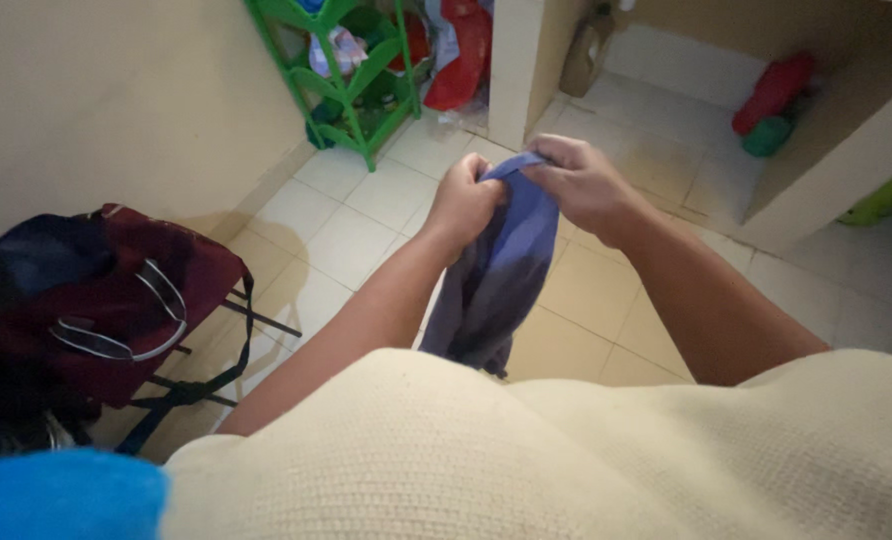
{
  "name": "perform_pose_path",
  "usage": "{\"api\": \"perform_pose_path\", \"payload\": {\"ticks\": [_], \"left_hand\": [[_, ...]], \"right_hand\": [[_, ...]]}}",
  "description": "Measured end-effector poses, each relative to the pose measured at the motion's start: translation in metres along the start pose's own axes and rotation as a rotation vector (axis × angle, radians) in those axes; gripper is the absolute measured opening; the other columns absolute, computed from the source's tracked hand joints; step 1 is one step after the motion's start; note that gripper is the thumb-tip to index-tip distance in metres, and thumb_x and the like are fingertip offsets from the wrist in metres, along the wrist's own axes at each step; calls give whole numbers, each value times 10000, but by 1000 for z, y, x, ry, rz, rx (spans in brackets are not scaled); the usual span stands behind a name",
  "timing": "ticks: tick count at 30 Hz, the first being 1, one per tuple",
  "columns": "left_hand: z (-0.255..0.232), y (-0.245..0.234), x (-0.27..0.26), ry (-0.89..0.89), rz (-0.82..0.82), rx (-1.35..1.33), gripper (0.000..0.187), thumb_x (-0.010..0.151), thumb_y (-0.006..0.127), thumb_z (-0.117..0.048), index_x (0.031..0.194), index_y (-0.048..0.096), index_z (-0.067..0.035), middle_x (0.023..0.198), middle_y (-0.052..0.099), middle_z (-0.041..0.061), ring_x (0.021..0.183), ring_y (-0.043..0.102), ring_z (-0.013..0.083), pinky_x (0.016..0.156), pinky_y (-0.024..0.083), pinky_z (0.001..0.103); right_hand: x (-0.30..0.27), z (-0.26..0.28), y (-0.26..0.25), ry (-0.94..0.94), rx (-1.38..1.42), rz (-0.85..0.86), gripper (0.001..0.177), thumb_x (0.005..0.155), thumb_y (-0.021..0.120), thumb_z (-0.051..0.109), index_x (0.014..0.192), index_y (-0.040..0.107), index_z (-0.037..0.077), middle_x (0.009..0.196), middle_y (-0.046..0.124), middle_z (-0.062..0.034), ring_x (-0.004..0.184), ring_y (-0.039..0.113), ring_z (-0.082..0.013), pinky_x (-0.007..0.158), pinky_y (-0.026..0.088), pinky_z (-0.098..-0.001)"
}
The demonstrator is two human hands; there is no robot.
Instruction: The person folds a piece of blue clothing and places it inside a black suitcase.
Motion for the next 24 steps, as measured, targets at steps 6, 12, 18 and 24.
{"api": "perform_pose_path", "payload": {"ticks": [6,12,18,24], "left_hand": [[21,-35,-4,77,-183,300,164,733,598,-86,872,664,-27,779,691,192,768,680,348,708,512,427],[37,-65,-8,160,-338,446,157,739,602,-51,877,676,-39,922,655,194,954,610,406,845,495,469],[58,-93,-14,54,-434,408,190,787,657,-108,968,663,-51,977,604,195,923,597,400,821,484,465],[121,-71,13,-238,-207,-93,178,911,613,-184,1017,672,-55,902,697,95,829,639,233,730,510,387]], "right_hand": [[-6,27,16,-130,251,31,150,1044,586,154,1083,636,19,916,648,10,821,586,-61,705,517,-218],[-4,23,1,-12,190,-123,128,1036,600,151,1075,641,36,825,588,-9,674,530,-98,583,465,-267],[-12,34,-11,-6,214,-174,147,1051,548,171,1034,646,63,785,602,-17,660,572,-118,637,548,-267],[-10,30,-40,-76,218,-261,153,1077,544,171,1066,648,60,864,619,-8,763,589,-106,711,538,-282]]}}
Point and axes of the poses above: each hand's wrist, its own x-axis towards the middle knuckle, its own y-axis out of the palm, z = x × y, the point moved 10 cm from there along x, towards the middle knuckle
